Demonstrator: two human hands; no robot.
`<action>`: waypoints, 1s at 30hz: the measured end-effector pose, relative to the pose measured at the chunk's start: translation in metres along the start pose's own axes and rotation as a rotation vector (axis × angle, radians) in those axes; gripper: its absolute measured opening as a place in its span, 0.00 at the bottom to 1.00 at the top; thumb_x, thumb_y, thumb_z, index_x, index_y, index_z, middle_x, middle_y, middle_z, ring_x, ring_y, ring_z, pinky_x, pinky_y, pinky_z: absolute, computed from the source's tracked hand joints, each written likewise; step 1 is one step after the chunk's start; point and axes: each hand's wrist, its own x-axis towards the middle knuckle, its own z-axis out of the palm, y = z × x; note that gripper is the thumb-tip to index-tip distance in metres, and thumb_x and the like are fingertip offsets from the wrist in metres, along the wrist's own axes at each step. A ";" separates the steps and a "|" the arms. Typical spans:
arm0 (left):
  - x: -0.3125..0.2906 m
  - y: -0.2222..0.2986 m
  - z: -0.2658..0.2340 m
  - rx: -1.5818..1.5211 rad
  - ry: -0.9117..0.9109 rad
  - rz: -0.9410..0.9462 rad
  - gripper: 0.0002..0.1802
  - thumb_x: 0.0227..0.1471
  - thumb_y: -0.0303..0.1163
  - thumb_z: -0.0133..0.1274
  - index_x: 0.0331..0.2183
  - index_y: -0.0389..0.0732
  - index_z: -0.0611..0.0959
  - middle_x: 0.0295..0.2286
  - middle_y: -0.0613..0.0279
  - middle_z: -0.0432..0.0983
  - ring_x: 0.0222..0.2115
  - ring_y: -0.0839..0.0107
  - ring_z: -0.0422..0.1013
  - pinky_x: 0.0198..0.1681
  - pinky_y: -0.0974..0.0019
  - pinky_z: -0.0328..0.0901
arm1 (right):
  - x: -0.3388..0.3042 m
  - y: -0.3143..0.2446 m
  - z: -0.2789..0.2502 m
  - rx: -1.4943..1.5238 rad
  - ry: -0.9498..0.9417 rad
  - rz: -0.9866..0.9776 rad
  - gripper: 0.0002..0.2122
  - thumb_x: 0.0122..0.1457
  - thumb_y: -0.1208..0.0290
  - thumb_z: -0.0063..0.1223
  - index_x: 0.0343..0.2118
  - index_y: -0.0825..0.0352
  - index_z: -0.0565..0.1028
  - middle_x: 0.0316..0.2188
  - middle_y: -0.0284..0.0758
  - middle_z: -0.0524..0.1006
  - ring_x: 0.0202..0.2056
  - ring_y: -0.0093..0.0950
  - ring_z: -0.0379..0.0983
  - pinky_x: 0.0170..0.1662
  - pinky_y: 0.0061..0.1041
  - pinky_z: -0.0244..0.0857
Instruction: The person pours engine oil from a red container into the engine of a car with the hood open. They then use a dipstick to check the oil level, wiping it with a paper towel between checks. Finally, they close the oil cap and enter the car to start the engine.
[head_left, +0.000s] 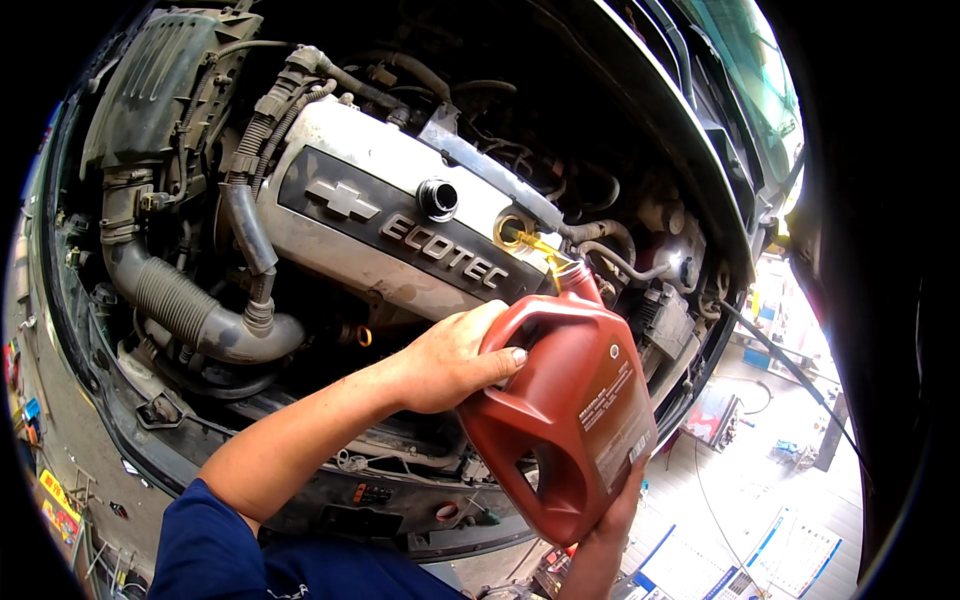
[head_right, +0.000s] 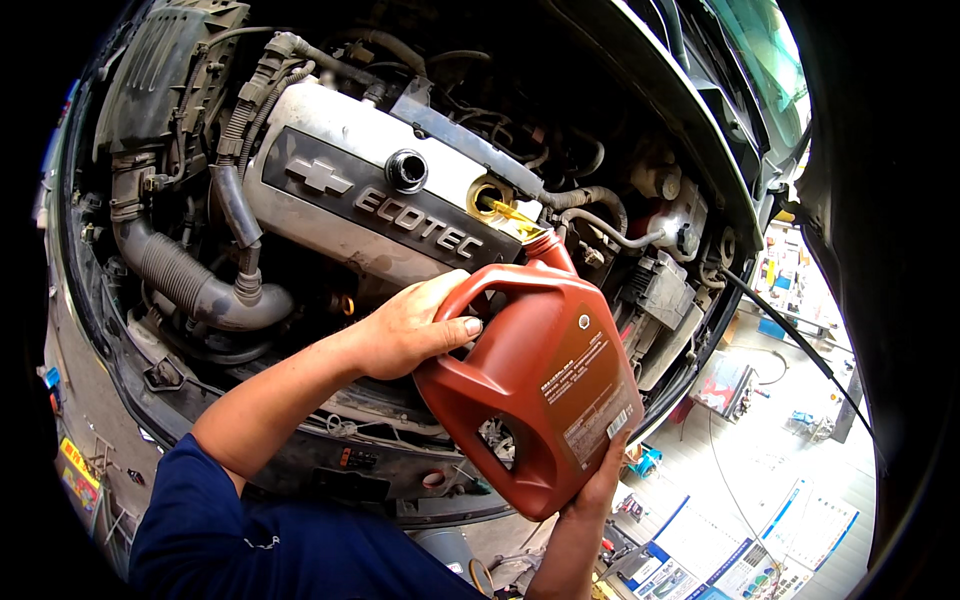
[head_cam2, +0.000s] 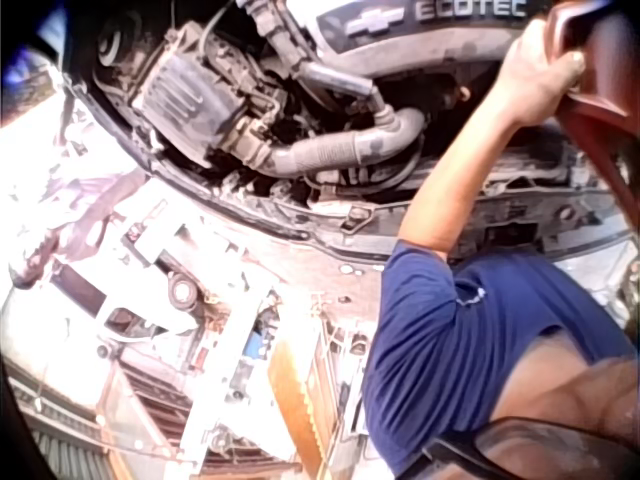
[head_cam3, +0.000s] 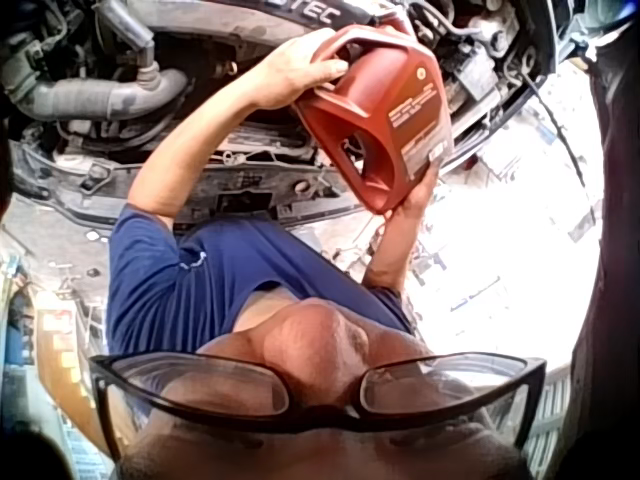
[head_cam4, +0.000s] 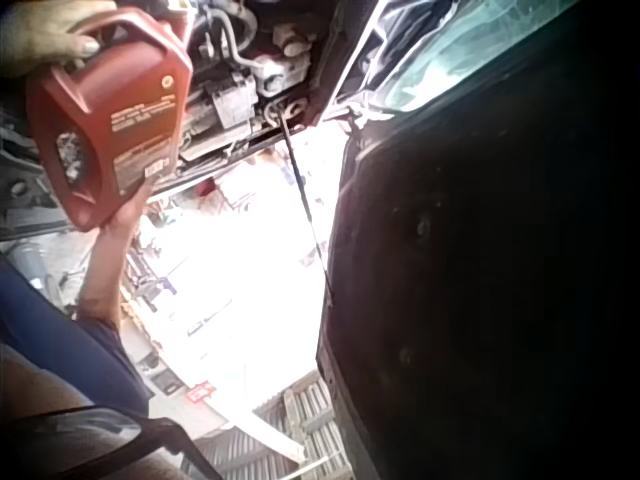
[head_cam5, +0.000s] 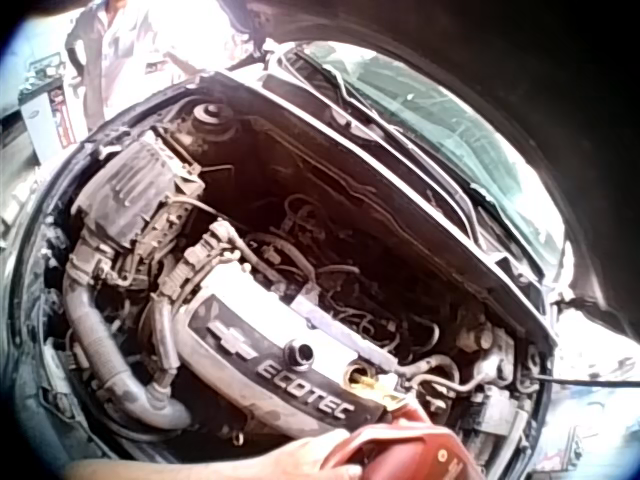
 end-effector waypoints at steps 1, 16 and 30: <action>0.000 -0.001 0.000 0.003 0.006 0.004 0.36 0.64 0.50 0.58 0.62 0.36 0.72 0.42 0.56 0.76 0.40 0.69 0.72 0.48 0.61 0.69 | 0.001 0.002 -0.001 0.009 -0.004 0.004 0.34 0.73 0.41 0.45 0.69 0.67 0.66 0.62 0.44 0.76 0.59 0.40 0.77 0.61 0.43 0.74; 0.009 -0.001 -0.020 0.039 0.099 -0.013 0.30 0.61 0.47 0.58 0.56 0.35 0.75 0.44 0.48 0.79 0.46 0.58 0.75 0.54 0.55 0.68 | 0.051 0.051 0.010 0.081 -0.173 -0.055 0.35 0.76 0.41 0.39 0.72 0.67 0.61 0.67 0.43 0.70 0.63 0.42 0.72 0.67 0.44 0.68; 0.012 0.017 -0.033 0.141 0.093 -0.002 0.31 0.62 0.44 0.58 0.58 0.34 0.74 0.42 0.51 0.79 0.43 0.63 0.74 0.52 0.57 0.69 | 0.068 0.083 0.024 0.185 -0.166 -0.075 0.36 0.74 0.39 0.42 0.73 0.62 0.61 0.68 0.39 0.69 0.65 0.41 0.69 0.68 0.45 0.66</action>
